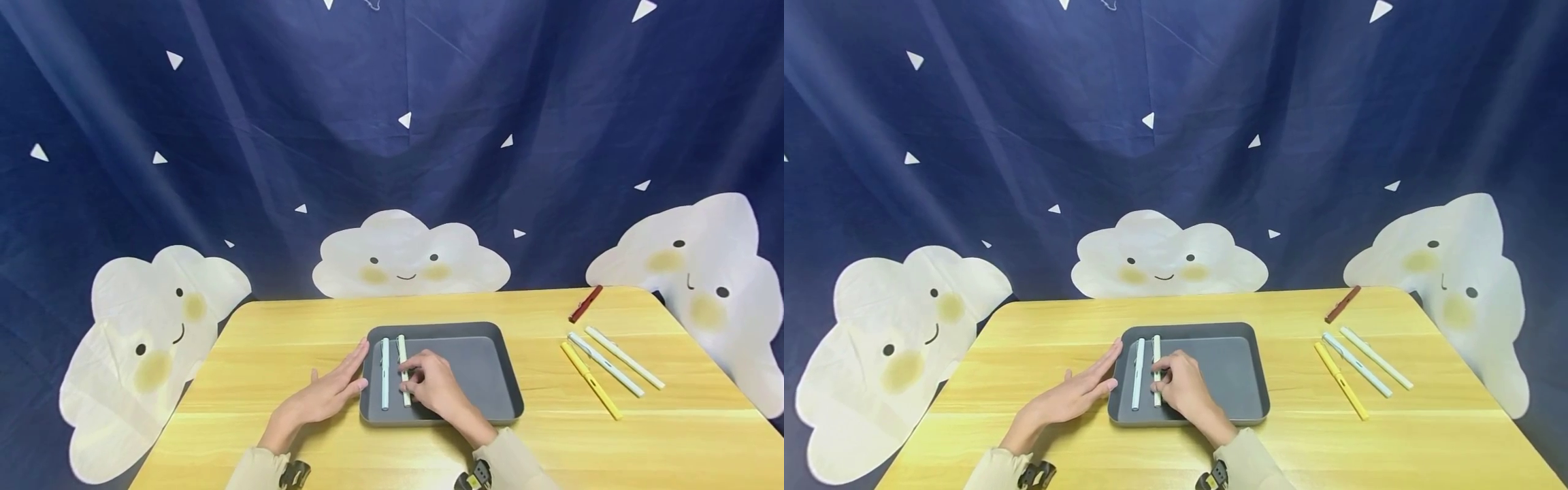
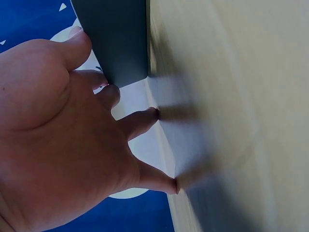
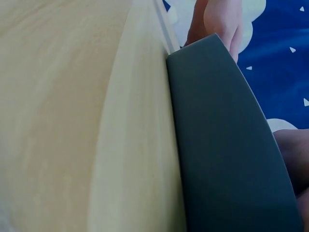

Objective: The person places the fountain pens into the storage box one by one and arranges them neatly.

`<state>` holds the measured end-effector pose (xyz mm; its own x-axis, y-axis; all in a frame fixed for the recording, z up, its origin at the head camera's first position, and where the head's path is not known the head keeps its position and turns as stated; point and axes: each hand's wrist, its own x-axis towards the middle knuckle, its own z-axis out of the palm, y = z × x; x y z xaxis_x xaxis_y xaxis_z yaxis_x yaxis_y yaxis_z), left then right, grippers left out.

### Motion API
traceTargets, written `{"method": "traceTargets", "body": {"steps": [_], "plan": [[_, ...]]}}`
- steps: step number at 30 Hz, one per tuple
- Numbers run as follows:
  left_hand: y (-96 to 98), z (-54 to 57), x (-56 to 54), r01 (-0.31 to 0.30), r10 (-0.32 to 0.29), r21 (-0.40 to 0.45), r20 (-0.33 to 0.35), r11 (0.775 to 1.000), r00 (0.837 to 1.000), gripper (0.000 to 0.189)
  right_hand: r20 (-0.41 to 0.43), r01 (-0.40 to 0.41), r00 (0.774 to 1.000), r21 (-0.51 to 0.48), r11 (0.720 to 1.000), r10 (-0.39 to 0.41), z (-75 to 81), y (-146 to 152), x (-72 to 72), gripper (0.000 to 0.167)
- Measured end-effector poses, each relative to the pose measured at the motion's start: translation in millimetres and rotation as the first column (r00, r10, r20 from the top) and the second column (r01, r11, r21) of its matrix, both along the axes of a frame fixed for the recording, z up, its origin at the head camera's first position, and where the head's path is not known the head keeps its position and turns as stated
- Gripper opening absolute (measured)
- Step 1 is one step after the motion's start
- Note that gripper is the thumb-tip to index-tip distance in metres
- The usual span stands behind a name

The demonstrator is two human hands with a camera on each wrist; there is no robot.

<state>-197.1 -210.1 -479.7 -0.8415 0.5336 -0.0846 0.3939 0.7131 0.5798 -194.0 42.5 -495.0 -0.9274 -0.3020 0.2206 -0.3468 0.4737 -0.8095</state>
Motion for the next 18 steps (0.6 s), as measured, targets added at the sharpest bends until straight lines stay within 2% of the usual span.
{"method": "traceTargets", "body": {"steps": [10, 18], "plan": [[-0.3, -1.1, -1.0, -0.004, 0.004, -0.003, 0.01, 1.0, 1.0, 0.066, 0.053, -0.001, 0.999, -0.08, 0.997, 0.005, -1.9, -3.2, 0.8, 0.024], [-0.5, 0.2, -0.5, -0.001, 0.001, 0.001, 0.008, 1.0, 1.0, 0.067, 0.041, 0.014, 0.999, -0.095, 0.995, -0.01, 2.0, 3.3, 4.8, 0.024]]}}
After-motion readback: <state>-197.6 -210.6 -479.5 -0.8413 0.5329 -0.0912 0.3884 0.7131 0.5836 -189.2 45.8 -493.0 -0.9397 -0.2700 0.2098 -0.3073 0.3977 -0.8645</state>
